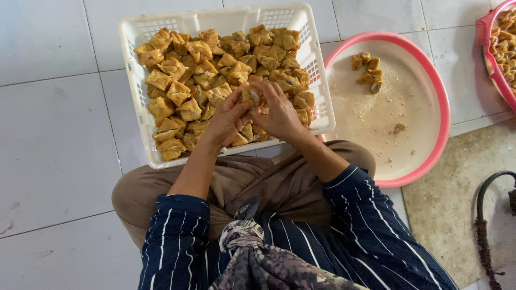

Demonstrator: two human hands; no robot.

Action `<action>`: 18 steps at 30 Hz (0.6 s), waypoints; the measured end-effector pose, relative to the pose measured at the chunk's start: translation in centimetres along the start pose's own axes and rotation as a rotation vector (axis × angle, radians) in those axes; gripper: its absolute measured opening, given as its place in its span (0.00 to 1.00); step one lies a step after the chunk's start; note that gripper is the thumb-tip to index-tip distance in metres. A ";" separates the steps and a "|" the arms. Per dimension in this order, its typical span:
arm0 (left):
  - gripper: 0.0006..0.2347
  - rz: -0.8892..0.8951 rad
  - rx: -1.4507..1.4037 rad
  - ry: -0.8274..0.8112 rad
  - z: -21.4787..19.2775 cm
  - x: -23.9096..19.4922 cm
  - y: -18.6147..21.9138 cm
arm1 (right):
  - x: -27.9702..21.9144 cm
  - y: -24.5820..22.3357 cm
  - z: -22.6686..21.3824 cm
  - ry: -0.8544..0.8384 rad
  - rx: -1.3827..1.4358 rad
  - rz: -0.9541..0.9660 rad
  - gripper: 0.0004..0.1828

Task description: The person, sitting cross-legged on the floor, picks up pieces of fried tofu from a white basket, opens them by hand, and fills them with a light-colored paste from a pink basin, placing the completed pieces into a green tray.

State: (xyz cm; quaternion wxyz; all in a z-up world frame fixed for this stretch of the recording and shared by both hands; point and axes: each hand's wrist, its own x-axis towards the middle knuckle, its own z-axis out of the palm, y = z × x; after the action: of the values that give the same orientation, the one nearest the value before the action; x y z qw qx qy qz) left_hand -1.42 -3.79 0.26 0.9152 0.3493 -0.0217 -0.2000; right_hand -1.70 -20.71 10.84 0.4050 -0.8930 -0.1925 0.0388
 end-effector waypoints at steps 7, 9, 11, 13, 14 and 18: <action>0.28 0.001 0.137 -0.045 0.8 -1.0 0.9 | 1.1 2.2 1.8 0.066 -0.061 0.058 0.31; 0.28 -0.010 0.204 -0.031 -0.3 -0.6 0.3 | 2.5 3.5 1.9 0.102 0.135 0.065 0.27; 0.28 0.004 0.234 -0.025 1.3 -1.4 2.0 | 3.4 4.3 1.5 0.097 0.274 0.110 0.25; 0.28 0.017 0.264 -0.019 1.8 -1.5 2.8 | 4.8 3.8 0.4 0.090 0.412 0.157 0.22; 0.27 0.062 0.235 0.028 1.5 -1.2 2.8 | 5.8 2.9 -0.5 0.064 0.416 0.124 0.21; 0.29 0.153 0.244 0.207 1.5 -0.7 3.5 | 11.7 4.2 -1.0 -0.013 0.463 0.207 0.10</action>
State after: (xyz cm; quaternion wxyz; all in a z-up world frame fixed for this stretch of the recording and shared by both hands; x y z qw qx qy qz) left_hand -1.09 -2.12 3.71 0.8759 0.4738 0.0222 -0.0885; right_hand 10.60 -19.55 9.39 0.5913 -0.7911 -0.0888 0.1288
